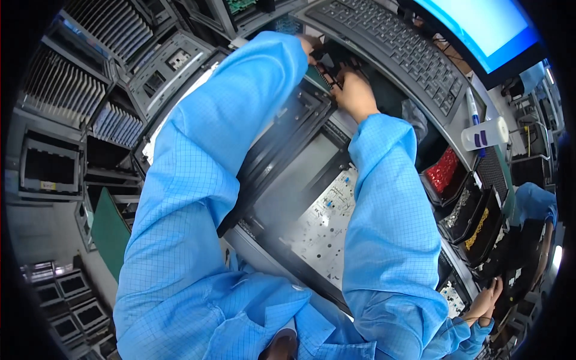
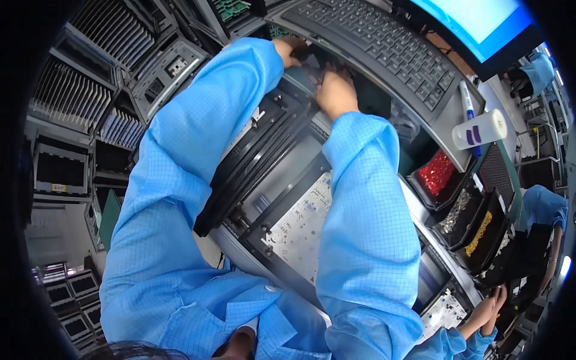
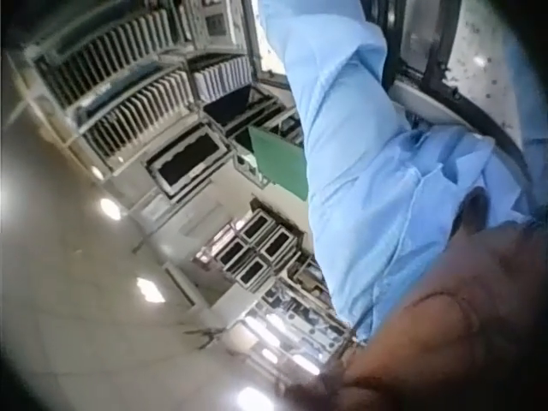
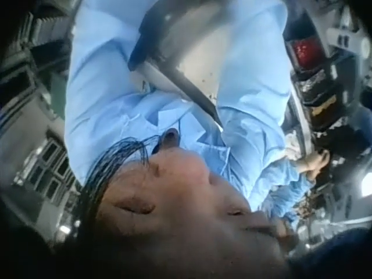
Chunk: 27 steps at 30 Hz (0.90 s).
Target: The person inserts electronic components into a circuit board by hand, moves the board along the conveyor, loads another board into the workspace, and inserts additional components into it.
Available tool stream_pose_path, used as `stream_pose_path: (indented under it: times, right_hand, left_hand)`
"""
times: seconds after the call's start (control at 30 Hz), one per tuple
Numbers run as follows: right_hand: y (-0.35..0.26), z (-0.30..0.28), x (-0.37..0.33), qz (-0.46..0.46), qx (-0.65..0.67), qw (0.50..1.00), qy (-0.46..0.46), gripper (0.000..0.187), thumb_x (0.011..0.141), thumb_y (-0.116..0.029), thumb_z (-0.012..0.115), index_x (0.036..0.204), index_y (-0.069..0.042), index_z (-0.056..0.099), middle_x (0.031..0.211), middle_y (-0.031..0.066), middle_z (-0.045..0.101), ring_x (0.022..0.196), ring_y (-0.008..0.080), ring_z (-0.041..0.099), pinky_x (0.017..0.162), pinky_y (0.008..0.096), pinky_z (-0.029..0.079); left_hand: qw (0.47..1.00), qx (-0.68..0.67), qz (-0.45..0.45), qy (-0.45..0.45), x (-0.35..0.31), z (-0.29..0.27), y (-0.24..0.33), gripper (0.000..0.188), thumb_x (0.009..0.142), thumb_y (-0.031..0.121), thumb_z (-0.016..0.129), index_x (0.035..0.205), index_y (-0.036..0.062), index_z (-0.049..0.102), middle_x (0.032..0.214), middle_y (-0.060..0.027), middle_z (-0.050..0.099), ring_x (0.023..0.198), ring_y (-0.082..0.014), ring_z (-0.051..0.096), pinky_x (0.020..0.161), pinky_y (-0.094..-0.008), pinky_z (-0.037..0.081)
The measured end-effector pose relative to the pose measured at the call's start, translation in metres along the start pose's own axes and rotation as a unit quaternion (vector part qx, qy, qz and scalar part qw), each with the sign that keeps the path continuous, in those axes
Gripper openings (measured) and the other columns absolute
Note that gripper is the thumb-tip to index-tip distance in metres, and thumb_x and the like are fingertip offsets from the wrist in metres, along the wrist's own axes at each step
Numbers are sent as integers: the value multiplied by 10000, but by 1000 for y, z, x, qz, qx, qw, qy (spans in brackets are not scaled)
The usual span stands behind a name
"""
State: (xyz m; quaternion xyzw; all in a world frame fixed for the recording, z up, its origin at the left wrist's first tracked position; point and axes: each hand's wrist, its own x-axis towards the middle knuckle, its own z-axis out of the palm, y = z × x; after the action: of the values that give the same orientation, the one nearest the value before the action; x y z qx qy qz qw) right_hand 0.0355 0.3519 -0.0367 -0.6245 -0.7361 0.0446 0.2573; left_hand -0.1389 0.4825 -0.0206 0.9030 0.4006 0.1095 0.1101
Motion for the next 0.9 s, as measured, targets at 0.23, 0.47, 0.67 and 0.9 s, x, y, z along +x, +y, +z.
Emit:
stream_pose_path:
  times: [0.23, 0.47, 0.67, 0.9]
  right_hand:
    - [-8, -69, -43, 66, -16, 997, -43, 394, 736, -173, 634, 1080, 15, 594, 967, 248, 638, 968, 392, 610, 834, 417, 485]
    - [-37, -183, -182, 113, 273, 955, -33, 273, 862, -11, 570, 1135, -29, 565, 1015, -5, 567, 725, 39, 482, 624, 193, 420]
    - [-30, -205, -331, 321, 433, 842, 33, 240, 952, -119, 523, 1147, 6, 587, 1012, 49, 618, 729, 81, 549, 645, 217, 451]
    - [-53, -196, -408, 342, 463, 812, 95, 354, 884, 12, 554, 1237, 35, 542, 1093, 80, 588, 837, 127, 574, 727, 252, 492]
  left_hand:
    - [990, 8, 120, 75, -1, 6, -4, 328, 692, 222, 765, 976, 85, 673, 1004, -132, 608, 918, -306, 620, 803, -379, 502]
    - [999, 19, 30, 20, -33, -41, 15, 317, 682, 304, 724, 873, 52, 700, 776, -142, 673, 717, -277, 654, 640, -380, 500]
    - [997, -35, 70, -3, -17, -27, 49, 323, 736, 351, 675, 850, 52, 710, 798, -128, 692, 738, -281, 668, 689, -368, 523]
    - [984, -156, 23, -77, -64, -53, 116, 330, 806, 261, 685, 1013, 6, 658, 843, -118, 696, 787, -194, 665, 724, -313, 516]
